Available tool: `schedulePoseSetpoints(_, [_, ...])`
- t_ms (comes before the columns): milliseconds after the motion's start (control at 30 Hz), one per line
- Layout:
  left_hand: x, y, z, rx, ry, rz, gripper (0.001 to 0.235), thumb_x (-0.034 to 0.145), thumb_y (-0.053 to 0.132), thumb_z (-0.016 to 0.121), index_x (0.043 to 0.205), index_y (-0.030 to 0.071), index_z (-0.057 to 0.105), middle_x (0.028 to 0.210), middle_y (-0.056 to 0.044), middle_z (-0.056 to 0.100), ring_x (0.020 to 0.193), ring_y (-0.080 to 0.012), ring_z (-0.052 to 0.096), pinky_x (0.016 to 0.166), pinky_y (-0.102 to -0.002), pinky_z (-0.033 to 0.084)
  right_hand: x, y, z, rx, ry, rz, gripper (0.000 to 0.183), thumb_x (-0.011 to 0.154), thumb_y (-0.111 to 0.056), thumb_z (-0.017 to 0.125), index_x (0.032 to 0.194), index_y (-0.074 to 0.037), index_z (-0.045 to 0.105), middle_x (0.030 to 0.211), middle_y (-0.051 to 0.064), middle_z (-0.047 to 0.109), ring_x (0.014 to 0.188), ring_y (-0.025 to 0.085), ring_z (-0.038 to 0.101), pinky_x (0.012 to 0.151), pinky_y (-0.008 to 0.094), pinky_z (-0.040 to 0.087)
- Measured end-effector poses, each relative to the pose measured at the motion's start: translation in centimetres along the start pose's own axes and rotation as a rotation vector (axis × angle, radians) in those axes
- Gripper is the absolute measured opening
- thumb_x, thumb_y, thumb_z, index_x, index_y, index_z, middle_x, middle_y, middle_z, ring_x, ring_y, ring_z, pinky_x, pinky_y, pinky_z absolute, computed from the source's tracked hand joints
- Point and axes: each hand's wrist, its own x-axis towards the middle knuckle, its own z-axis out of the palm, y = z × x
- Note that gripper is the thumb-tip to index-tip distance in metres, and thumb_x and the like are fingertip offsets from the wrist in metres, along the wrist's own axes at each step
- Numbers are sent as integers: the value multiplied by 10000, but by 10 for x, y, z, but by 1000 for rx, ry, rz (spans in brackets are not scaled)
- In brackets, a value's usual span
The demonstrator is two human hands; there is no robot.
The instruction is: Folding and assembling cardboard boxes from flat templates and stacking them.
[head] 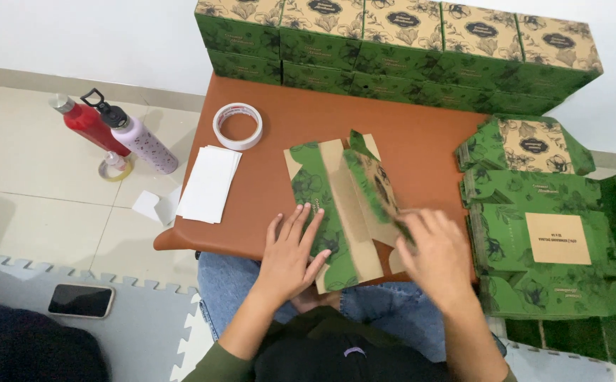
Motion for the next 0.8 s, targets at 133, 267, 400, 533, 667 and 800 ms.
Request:
schedulePoseSetpoints(133, [-5,17,11,-1,-21,58,712,982,536,467,1565,142,358,1441,-181,485,1357,-301,454,1123,-565,234,34,50,15,-60,210,125,90,944,-315,707,903,-238,729,950,-47,583,945,206,585,833,334,495])
schedulePoseSetpoints(267, [0,42,17,-120,-5,186,585,996,402,531,1511,132,466,1442,-227,513,1362,-351,468,1111,-508,308,93,70,30,-52,344,162,192,1089,-289,597,992,-161,702,938,28,559,901,268,639,756,389,523])
schedulePoseSetpoints(400, [23,49,32,-118,31,240,522,979,342,572,1444,108,541,1460,-250,512,1400,-366,462,1129,-480,350,154,81,52,-49,470,138,202,1112,-264,554,1168,-119,684,950,76,596,892,301,637,760,427,462])
schedulePoseSetpoints(533, [40,45,30,-139,15,256,532,997,307,553,1493,127,490,1491,-252,475,1416,-371,445,1123,-473,363,143,47,21,28,353,180,694,1025,-222,731,1564,-3,352,1323,296,523,1172,468,546,1008,582,337])
schedulePoseSetpoints(667, [52,27,19,-26,90,102,593,973,154,595,1538,125,417,1521,-235,434,1464,-366,341,1176,-534,247,80,30,5,258,-1,171,527,1048,-228,540,1523,-37,415,1358,298,522,1324,497,471,1096,685,250])
schedulePoseSetpoints(800, [63,1,13,136,187,41,766,891,238,713,1565,111,372,1479,-200,474,1457,-394,342,1179,-670,123,29,28,8,270,-205,144,455,1040,-272,497,1472,-131,521,1393,181,547,1397,407,434,1147,721,131])
